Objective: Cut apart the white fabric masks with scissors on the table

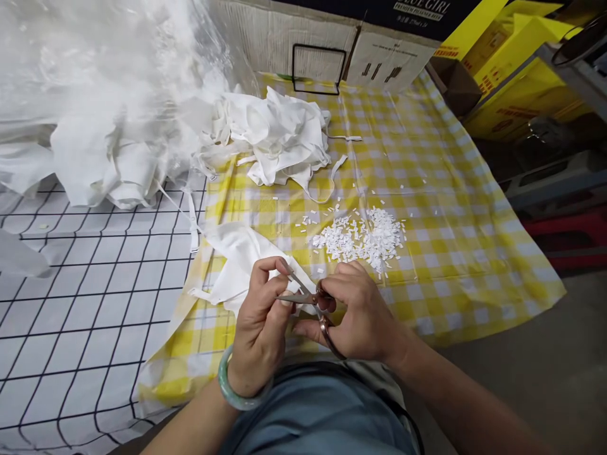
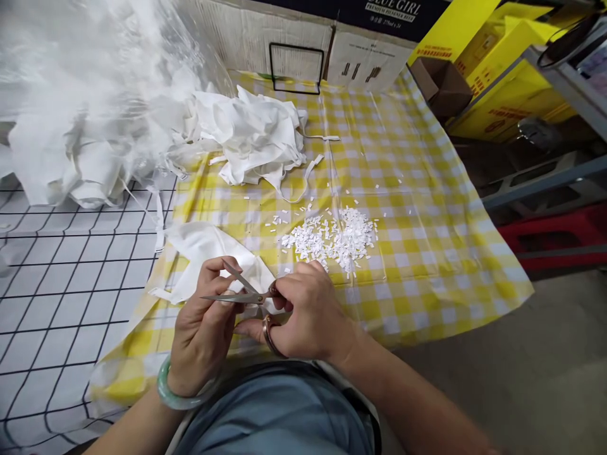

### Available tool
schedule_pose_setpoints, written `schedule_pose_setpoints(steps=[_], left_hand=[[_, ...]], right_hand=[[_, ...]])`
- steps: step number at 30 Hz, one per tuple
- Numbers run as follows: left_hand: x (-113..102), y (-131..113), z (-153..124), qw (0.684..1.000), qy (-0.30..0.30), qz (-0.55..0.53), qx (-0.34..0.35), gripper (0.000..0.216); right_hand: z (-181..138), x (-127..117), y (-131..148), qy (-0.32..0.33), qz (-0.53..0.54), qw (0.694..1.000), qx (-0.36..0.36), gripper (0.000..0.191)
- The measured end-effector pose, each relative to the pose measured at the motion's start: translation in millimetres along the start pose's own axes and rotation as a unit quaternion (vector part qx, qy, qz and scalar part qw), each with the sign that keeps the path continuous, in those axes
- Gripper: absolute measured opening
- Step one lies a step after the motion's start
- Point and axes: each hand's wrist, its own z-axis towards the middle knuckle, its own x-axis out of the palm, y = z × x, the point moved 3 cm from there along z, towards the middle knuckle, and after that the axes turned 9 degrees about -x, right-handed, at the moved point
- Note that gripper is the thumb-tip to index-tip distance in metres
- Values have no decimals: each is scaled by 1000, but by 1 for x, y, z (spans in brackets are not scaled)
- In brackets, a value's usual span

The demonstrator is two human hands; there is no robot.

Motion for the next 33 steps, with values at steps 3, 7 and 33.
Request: schedule_pose_setpoints(steps=[3, 7, 33], left_hand=[[1, -2, 1, 1000, -1, 14, 12, 24], [2, -7, 3, 998, -5, 42, 42, 25], [51, 8, 44, 990, 81, 112, -9, 30]], right_hand=[[0, 1, 0, -1, 1, 1000, -1, 44], [0, 2, -1, 4, 7, 1000, 0, 46], [-41, -19, -53, -72, -48, 984, 157, 58]])
